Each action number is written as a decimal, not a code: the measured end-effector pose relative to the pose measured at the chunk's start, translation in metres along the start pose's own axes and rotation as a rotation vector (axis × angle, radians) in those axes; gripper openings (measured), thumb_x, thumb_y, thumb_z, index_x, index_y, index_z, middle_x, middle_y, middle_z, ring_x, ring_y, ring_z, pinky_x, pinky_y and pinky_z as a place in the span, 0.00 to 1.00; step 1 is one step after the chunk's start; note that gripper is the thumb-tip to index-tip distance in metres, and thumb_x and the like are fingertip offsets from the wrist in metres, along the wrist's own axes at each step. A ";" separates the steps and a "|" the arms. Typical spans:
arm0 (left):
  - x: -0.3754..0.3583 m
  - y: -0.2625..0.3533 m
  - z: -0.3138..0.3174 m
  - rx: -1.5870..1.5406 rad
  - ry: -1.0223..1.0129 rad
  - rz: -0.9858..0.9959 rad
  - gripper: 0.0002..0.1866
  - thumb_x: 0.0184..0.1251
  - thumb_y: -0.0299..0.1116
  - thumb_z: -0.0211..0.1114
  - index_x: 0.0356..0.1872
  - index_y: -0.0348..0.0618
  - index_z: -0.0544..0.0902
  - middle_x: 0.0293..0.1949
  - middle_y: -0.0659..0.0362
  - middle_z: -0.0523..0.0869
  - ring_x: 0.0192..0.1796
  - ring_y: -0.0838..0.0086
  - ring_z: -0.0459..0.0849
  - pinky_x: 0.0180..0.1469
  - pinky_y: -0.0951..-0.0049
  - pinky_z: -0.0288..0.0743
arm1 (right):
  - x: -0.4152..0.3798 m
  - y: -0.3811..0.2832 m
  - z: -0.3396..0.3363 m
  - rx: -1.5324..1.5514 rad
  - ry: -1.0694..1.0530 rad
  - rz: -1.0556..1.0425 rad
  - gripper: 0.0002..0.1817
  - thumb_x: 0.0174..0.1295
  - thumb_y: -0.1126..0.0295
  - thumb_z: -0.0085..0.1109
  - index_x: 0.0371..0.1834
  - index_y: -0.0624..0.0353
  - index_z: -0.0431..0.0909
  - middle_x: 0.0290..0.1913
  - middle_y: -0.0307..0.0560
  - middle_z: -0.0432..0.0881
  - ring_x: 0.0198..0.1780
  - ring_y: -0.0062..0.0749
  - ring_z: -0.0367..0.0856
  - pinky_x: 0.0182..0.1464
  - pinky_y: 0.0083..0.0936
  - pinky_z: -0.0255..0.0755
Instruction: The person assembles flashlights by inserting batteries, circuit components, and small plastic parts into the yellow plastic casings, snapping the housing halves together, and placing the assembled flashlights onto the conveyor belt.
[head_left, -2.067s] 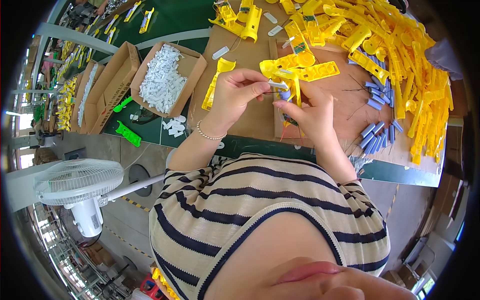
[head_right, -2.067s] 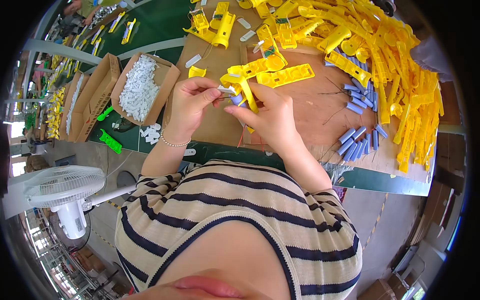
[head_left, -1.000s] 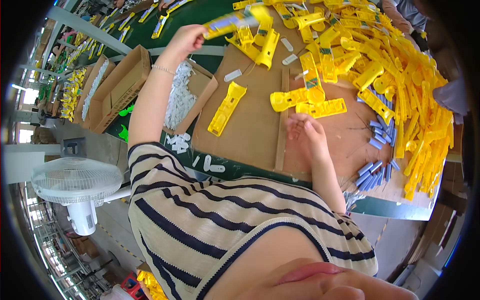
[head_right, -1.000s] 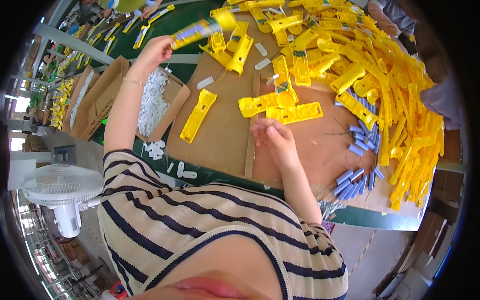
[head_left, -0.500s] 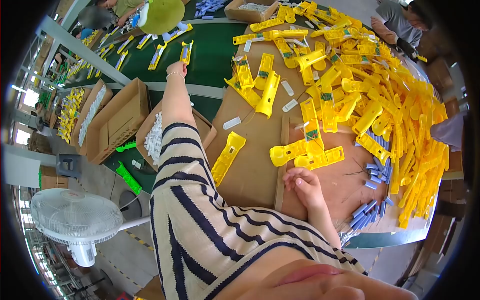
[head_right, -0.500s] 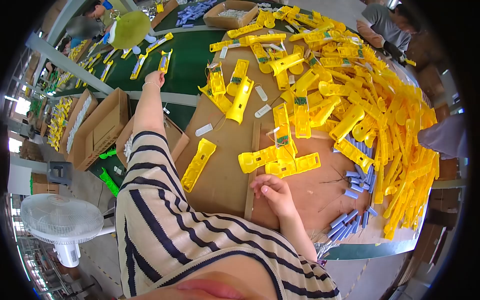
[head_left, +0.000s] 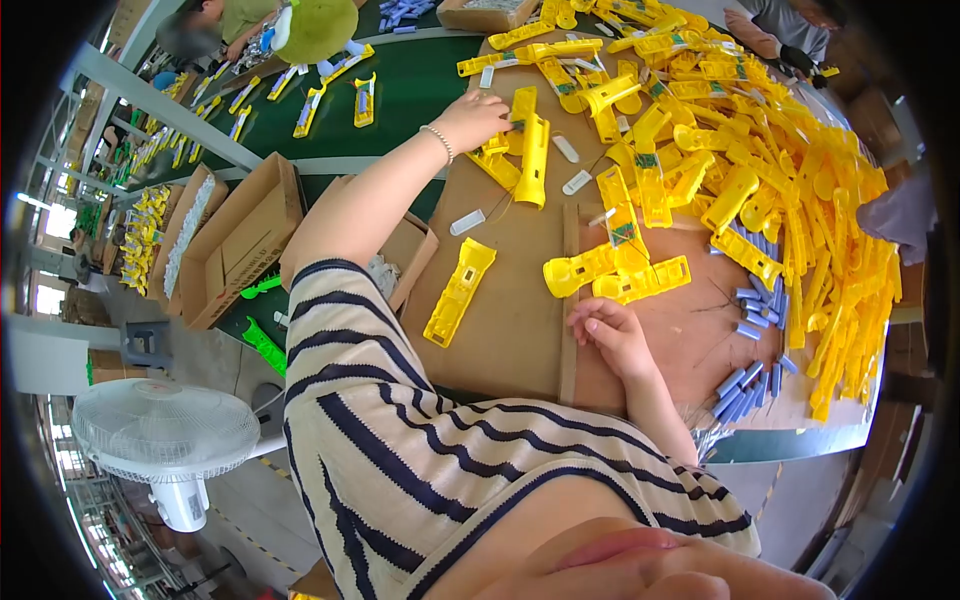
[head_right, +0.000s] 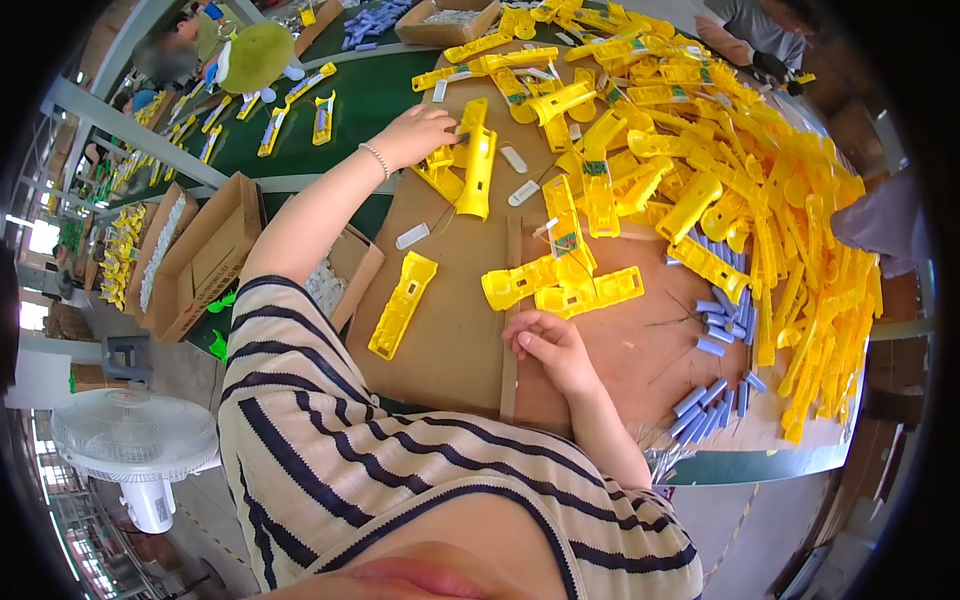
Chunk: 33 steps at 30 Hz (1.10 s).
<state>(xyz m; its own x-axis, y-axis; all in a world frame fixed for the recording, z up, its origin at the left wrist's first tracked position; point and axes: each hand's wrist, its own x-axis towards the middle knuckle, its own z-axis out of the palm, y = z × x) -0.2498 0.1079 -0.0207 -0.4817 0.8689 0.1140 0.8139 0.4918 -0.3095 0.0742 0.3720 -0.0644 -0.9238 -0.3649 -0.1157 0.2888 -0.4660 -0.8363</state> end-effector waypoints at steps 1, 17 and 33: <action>0.009 0.003 -0.014 0.054 -0.135 0.019 0.21 0.53 0.22 0.60 0.49 0.53 0.82 0.49 0.63 0.82 0.57 0.67 0.75 0.64 0.60 0.64 | -0.001 -0.002 0.001 -0.025 0.001 0.002 0.11 0.64 0.75 0.54 0.48 0.64 0.76 0.42 0.46 0.82 0.38 0.23 0.75 0.42 0.20 0.71; -0.014 0.175 -0.200 -1.895 0.453 -0.187 0.21 0.69 0.36 0.61 0.59 0.40 0.67 0.37 0.53 0.83 0.37 0.71 0.84 0.43 0.74 0.79 | -0.007 -0.025 0.051 -0.408 0.286 -0.613 0.30 0.60 0.70 0.63 0.65 0.62 0.63 0.53 0.48 0.78 0.52 0.30 0.75 0.55 0.27 0.69; -0.024 0.207 -0.174 -1.475 0.660 -0.219 0.24 0.76 0.36 0.44 0.69 0.44 0.55 0.46 0.52 0.77 0.45 0.70 0.81 0.48 0.70 0.76 | -0.064 -0.054 0.080 -0.534 0.293 -0.186 0.21 0.66 0.74 0.53 0.63 0.62 0.67 0.40 0.52 0.84 0.28 0.25 0.81 0.33 0.22 0.76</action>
<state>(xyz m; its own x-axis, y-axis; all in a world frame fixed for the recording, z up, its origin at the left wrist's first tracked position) -0.0133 0.1982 0.0770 -0.7240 0.4604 0.5137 0.5274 -0.1105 0.8424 0.1376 0.3564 0.0313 -0.9987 -0.0456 -0.0217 0.0220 -0.0062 -0.9997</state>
